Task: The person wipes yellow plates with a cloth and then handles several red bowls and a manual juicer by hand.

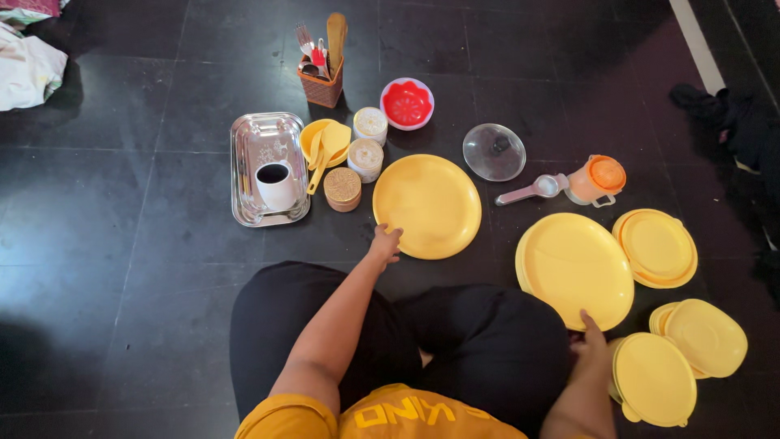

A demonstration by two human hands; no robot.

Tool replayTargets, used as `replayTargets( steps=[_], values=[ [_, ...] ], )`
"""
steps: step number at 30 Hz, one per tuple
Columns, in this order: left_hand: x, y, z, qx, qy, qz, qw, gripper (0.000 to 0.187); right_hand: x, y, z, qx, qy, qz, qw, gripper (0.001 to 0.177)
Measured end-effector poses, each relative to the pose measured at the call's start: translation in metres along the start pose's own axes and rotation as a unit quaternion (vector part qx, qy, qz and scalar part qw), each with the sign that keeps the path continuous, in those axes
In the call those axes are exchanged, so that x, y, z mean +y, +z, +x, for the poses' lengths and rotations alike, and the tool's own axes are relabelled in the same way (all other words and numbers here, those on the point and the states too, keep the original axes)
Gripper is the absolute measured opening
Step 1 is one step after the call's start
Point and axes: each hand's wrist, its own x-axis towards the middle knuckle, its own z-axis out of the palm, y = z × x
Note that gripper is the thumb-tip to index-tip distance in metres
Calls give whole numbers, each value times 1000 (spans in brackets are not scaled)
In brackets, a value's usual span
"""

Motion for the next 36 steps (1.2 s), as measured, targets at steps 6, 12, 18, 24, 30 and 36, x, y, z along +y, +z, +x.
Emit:
replayTargets(
  steps=[6,12,18,24,30,36],
  values=[
    [20,3,-30,-20,138,77,987,59,-3,13,-19,-55,-41,185,980,58],
    [66,-25,-127,-176,283,169,928,51,-30,22,0,38,-144,301,942,58],
    [89,-58,-118,-108,145,138,974,53,-33,22,-30,-54,-192,280,939,57],
    [63,-33,-25,7,71,60,996,61,-67,88,-17,-214,-225,241,920,52],
    [43,-36,-6,58,22,42,997,68,-54,235,-10,-241,-122,117,956,44],
    [37,-32,13,108,8,80,991,78,-36,268,-12,-261,-130,-94,952,43]
  ],
)
